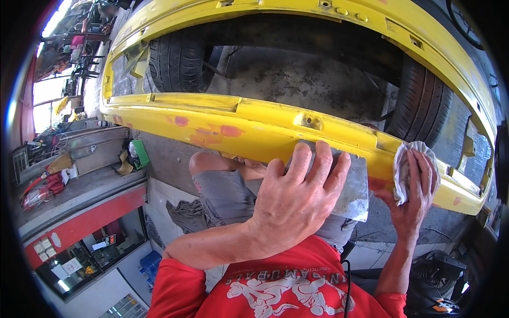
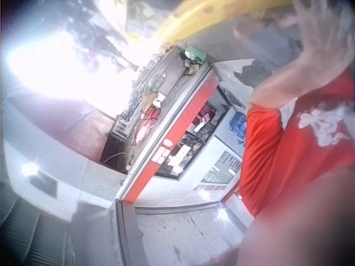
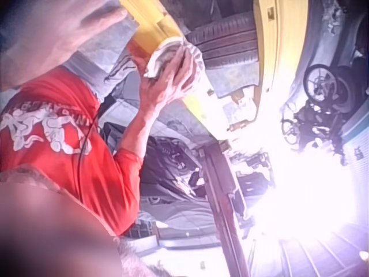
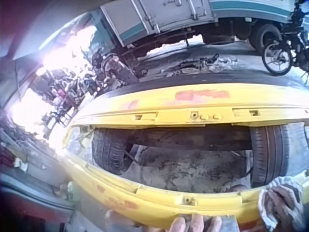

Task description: The person sands a yellow car bumper with a sanding block and wipes it with a cloth. They repeatedly sand different sections and wipe away dust, working on the bumper resting on a stand.

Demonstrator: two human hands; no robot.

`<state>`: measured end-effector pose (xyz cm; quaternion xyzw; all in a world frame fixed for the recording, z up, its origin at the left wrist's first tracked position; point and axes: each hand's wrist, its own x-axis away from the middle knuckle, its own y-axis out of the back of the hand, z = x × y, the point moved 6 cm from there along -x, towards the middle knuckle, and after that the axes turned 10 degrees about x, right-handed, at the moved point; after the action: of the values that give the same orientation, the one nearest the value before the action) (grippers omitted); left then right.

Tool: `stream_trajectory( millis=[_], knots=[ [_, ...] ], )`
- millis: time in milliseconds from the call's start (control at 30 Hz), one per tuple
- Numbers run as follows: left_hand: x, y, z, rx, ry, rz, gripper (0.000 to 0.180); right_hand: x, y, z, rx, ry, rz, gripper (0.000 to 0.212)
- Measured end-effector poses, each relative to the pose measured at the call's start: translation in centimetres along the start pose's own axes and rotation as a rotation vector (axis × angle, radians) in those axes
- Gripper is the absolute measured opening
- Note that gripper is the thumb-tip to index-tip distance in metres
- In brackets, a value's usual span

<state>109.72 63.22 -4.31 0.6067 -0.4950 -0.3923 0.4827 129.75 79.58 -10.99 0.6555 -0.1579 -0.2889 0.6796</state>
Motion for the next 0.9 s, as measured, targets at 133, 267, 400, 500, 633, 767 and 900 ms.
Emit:
stream_trajectory(
  millis=[133, 267, 400, 500, 633, 767, 900],
  knots=[
    [-0.1, -0.5, -0.6, 0.005, 0.044, -0.062, 0.052, -0.3, -0.1, 0.6, -0.035, -0.002, 0.002, 0.106],
    [0.8, -1.4, -1.1, -0.006, 0.066, -0.184, 0.050, -0.9, -0.1, 1.8, -0.070, 0.027, -0.005, 0.092],
    [2.0, -3.4, -1.4, 0.007, 0.103, -0.203, 0.052, -1.6, -0.1, 3.1, -0.064, 0.064, -0.034, 0.082],
    [1.5, -3.4, -1.9, -0.028, 0.108, -0.257, 0.054, -1.7, 0.3, 3.7, -0.027, 0.079, -0.135, 0.082],
    [-1.3, -1.8, -1.8, -0.042, 0.121, -0.273, 0.051, -1.7, 0.1, 3.3, -0.103, 0.052, -0.103, 0.076],
    [0.1, -0.4, -1.1, 0.077, 0.085, -0.164, 0.056, -1.7, 0.6, 2.8, -0.084, 0.065, -0.069, 0.085],
    [2.9, -0.8, 0.2, -0.052, 0.010, -0.209, 0.058, -1.8, 0.8, 3.2, -0.082, 0.054, -0.084, 0.094]
  ],
)
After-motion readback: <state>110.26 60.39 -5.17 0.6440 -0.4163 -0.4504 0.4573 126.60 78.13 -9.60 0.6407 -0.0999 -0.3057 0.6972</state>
